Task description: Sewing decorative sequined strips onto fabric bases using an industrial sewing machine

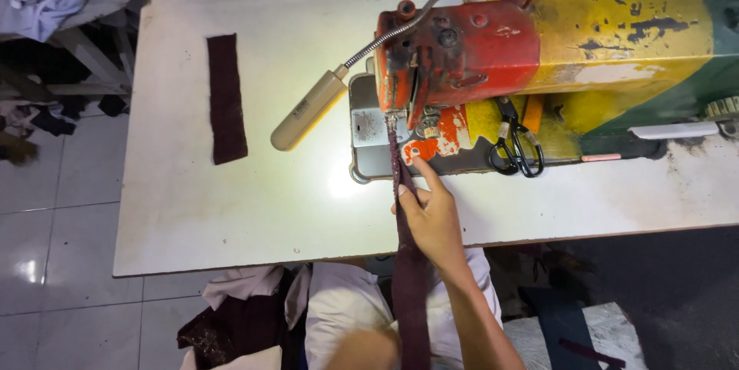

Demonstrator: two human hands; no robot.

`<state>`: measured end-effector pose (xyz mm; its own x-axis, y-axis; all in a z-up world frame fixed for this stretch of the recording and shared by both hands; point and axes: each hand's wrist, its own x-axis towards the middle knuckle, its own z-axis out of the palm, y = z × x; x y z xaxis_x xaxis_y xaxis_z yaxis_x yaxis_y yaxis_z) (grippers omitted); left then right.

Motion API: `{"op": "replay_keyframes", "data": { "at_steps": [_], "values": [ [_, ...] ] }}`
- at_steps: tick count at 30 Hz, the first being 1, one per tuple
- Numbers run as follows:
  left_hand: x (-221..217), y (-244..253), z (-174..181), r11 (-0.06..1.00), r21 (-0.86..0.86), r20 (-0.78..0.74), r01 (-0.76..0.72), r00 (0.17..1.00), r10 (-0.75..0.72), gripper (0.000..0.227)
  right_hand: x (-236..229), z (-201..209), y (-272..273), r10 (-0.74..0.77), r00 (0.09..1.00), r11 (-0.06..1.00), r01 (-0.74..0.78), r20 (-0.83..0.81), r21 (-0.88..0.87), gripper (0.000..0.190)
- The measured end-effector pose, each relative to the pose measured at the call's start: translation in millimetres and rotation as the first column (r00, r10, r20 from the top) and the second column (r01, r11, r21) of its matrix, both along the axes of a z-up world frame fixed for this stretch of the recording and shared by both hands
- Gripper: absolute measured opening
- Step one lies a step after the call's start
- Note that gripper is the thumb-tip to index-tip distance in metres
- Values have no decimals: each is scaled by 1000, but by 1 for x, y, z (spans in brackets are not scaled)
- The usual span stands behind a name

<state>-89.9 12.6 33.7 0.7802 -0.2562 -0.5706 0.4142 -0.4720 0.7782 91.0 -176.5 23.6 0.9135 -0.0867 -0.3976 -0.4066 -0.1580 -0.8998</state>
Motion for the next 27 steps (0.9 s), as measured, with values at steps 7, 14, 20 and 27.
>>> {"op": "replay_keyframes", "data": {
  "at_steps": [7, 14, 20, 27],
  "values": [
    [154, -34, -1, 937, 44, 647, -346, 724, 237, 24, -31, -13, 7, 13, 999, 999, -11, 45, -48, 63],
    [185, -70, -3, 895, 56, 453, -443, 810, 373, 47, -54, -22, 5, 6, 1000, 993, -3, 22, -121, 61],
    [183, -66, -13, 893, 104, 541, -438, 779, 318, 37, -60, -11, 12, 101, 995, 940, -98, -7, -326, 62],
    [180, -68, -24, 903, 155, 606, -400, 761, 233, 36, -70, -46, 13, 324, 936, 741, -161, 137, -652, 60]
  ]
}}
